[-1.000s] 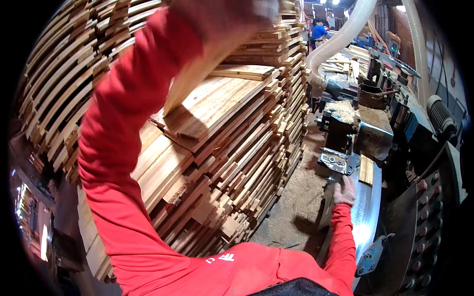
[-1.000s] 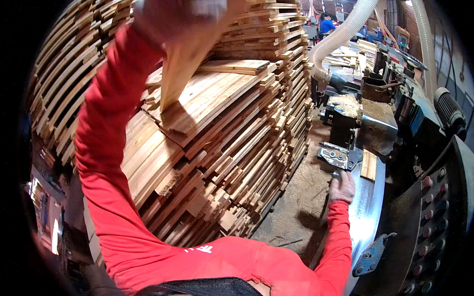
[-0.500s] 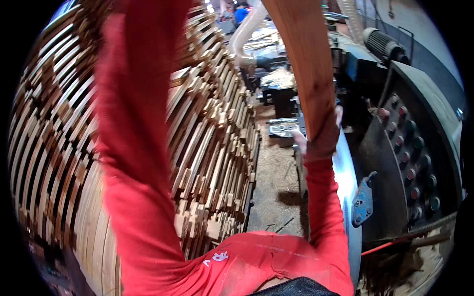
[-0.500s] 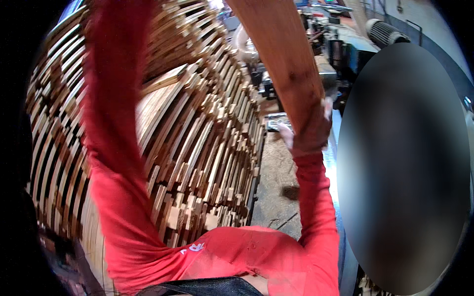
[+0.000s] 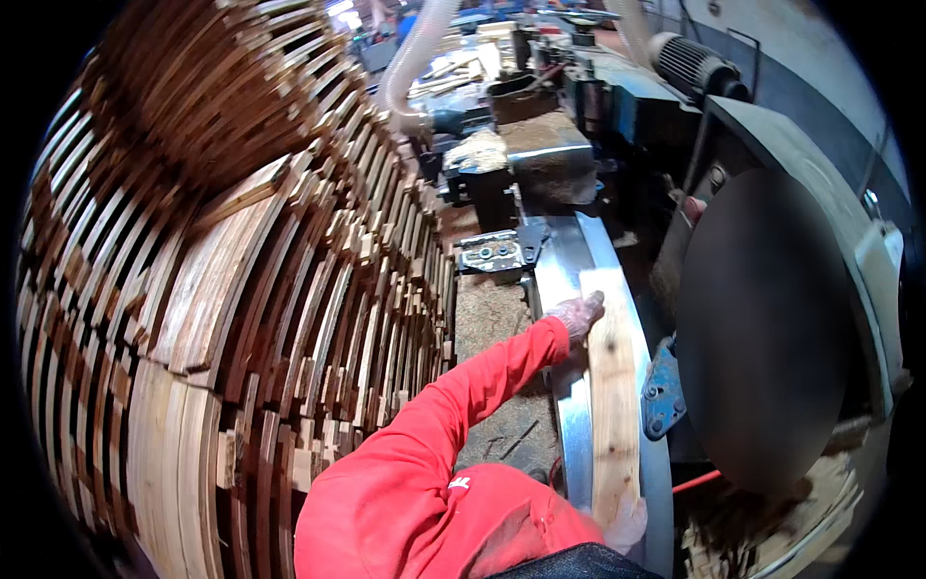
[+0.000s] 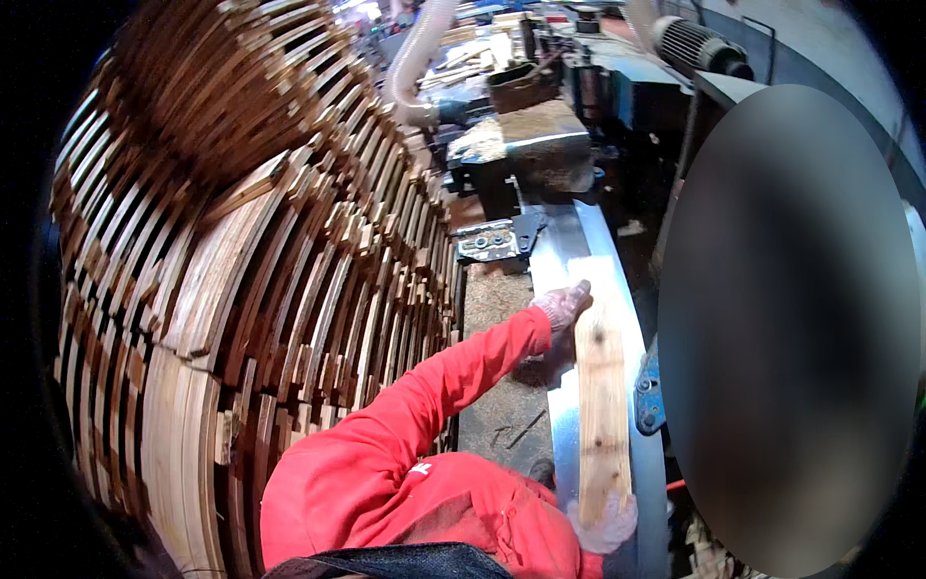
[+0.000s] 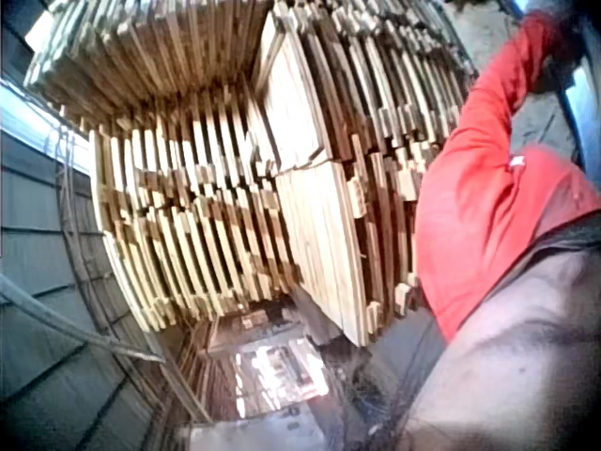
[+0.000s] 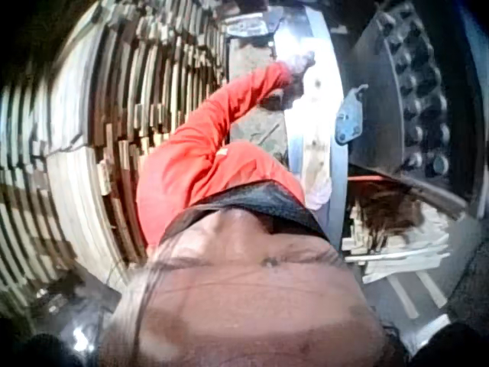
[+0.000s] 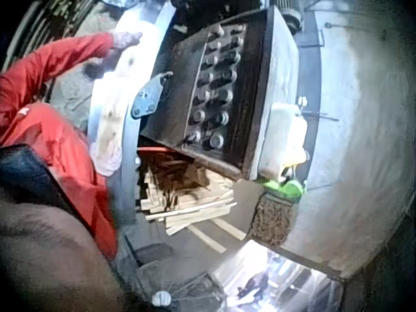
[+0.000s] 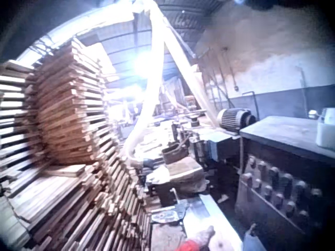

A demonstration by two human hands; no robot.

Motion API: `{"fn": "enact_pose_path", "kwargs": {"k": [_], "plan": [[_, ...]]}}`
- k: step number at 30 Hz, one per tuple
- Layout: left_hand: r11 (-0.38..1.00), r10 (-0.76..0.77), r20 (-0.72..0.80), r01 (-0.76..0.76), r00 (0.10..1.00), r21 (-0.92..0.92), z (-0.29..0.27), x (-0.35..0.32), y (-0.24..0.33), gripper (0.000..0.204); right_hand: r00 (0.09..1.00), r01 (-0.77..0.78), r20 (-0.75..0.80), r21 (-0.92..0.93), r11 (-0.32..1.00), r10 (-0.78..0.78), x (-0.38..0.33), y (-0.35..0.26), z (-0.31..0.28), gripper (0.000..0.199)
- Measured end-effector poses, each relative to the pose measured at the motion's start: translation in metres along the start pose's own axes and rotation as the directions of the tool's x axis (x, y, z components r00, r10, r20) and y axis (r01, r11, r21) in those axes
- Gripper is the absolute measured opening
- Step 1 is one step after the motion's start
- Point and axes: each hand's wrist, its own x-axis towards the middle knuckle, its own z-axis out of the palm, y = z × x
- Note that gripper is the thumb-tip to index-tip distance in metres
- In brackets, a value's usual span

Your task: The person repeatedly picks up wooden planks from a large stack and feeds them into a woodworking machine. After the machine processes the wood, the person removes the plank and places it back onto the stack. This cycle is performed continuously throughout the video.

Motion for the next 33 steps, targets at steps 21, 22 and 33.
{"fn": "enact_pose_path", "kwargs": {"k": [21, 22, 33], "plan": [[-0.126, 0.072, -0.994, 0.989, 0.08, 0.071, -0.676, -0.419, 0.178, 0.041, 0.786, -0.207, 0.594, -0.009, 0.978, 0.172, 0.109, -0.092, 0.007, 0.082], [-0.158, 0.038, -0.998, 0.987, 0.046, 0.039, -0.708, -0.418, 0.154, 0.041, 0.979, 0.098, 0.188, -0.059, 0.993, -0.085, 0.036, -0.042, 0.017, 0.071], [-0.369, 0.158, -0.985, 0.93, 0.075, 0.011, -0.789, -0.397, 0.061, 0.031, 0.903, 0.14, 0.426, -0.164, 0.977, -0.058, 0.197, -0.105, 0.097, 0.054]]}}
